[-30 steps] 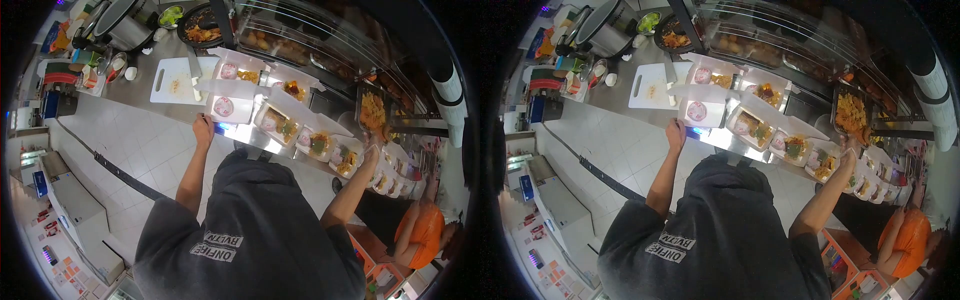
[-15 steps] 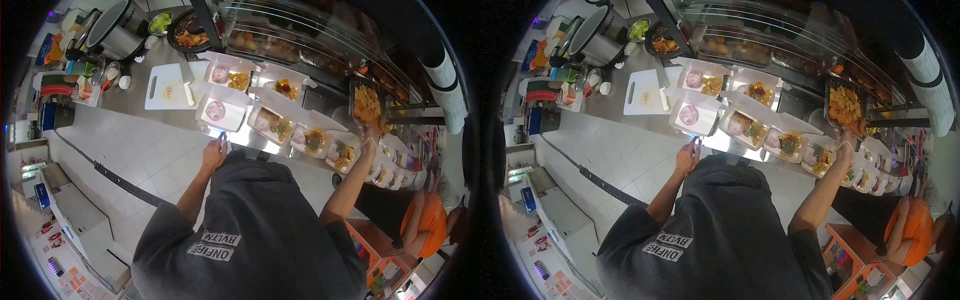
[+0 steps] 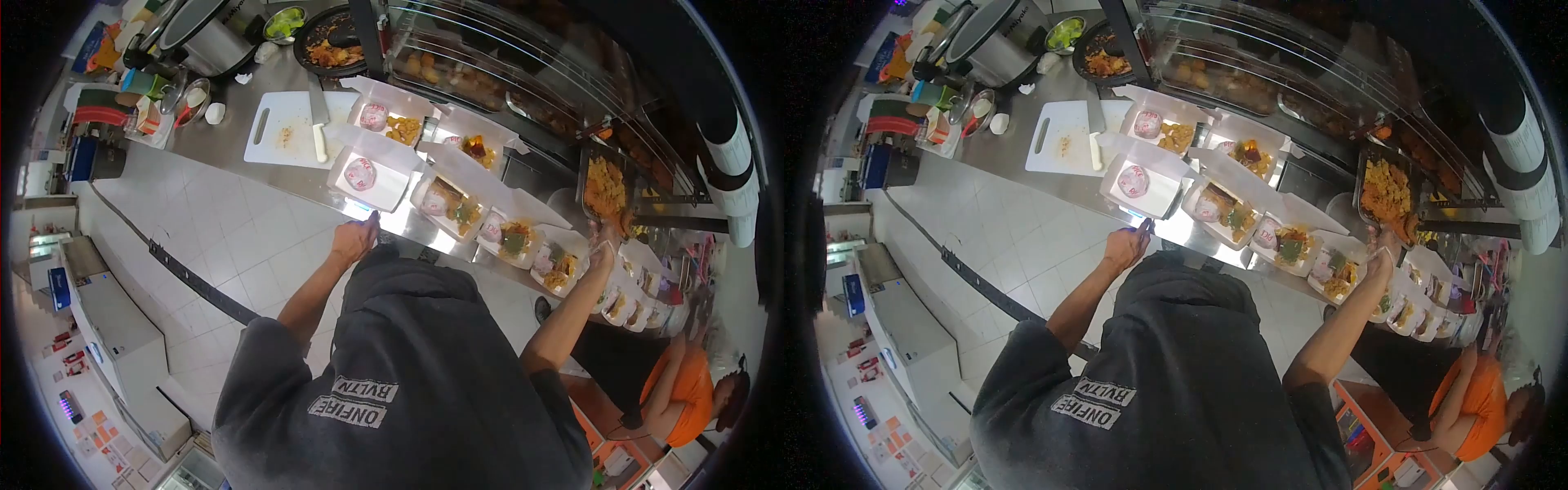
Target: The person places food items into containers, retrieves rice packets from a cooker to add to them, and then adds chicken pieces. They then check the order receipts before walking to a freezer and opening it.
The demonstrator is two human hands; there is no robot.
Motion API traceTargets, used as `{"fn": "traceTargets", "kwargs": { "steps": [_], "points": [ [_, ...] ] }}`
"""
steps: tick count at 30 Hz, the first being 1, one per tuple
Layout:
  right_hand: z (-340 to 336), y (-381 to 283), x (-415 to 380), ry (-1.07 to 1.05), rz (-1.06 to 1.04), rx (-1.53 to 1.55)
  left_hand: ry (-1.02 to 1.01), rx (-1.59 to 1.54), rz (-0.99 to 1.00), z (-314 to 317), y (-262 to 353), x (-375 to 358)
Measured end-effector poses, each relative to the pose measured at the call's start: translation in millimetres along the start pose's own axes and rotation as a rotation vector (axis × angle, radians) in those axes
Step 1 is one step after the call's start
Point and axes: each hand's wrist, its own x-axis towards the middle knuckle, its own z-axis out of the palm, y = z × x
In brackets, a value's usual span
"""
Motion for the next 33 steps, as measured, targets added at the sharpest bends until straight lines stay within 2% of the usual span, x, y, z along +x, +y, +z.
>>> {"fn": "traceTargets", "kwargs": {
  "steps": [5,7,11,13,14,16,17,19,20,21,23,24,25,26,29,30,31,33],
  "points": [
    [-6,2,7,-0.004,0.029,-0.042,0.035,-0.064,0.065,-29,24,-11],
    [-9,7,15,-0.042,0.025,-0.038,0.035,-0.303,0.095,-50,52,-10],
    [-15,19,28,-0.027,-0.015,0.000,-0.003,-0.480,0.180,-71,103,4],
    [-9,6,11,-0.043,0.022,-0.015,-0.210,-0.678,0.169,-71,124,16],
    [-14,19,21,-0.036,0.020,-0.013,-0.213,-0.679,0.176,-72,136,22],
    [-38,46,59,-0.219,-0.051,0.286,-0.364,-0.863,0.210,-69,168,45],
    [-40,41,56,-0.232,-0.023,0.260,-0.377,-0.877,0.259,-67,189,57],
    [-39,40,43,-0.319,-0.021,0.295,-0.359,-1.054,0.192,-63,240,85],
    [-31,33,26,-0.243,-0.051,0.279,-0.395,-1.144,0.146,-54,266,104],
    [-21,18,6,-0.185,-0.029,0.218,-0.415,-1.154,0.194,-51,292,121],
    [-34,51,58,-0.223,-0.211,-0.220,-0.148,-1.049,0.102,-49,337,148],
    [-32,34,46,-0.205,-0.223,-0.216,-0.221,-1.057,0.023,-64,355,156],
    [-20,8,11,-0.197,-0.097,-0.118,-0.225,-1.059,0.039,-56,369,166],
    [-14,-6,-8,-0.194,0.029,-0.017,-0.236,-1.146,-0.042,-43,381,179],
    [-23,7,8,-0.196,0.031,-0.169,-0.225,-1.340,-0.187,-37,403,194],
    [-26,12,17,-0.211,-0.058,-0.391,-0.201,-1.446,-0.257,-39,408,197],
    [-37,13,27,-0.205,-0.061,-0.388,-0.205,-1.446,-0.250,-40,411,198],
    [-46,-16,19,-0.361,-0.247,-0.948,-0.197,-1.546,-0.358,-40,414,199]
  ]
}}
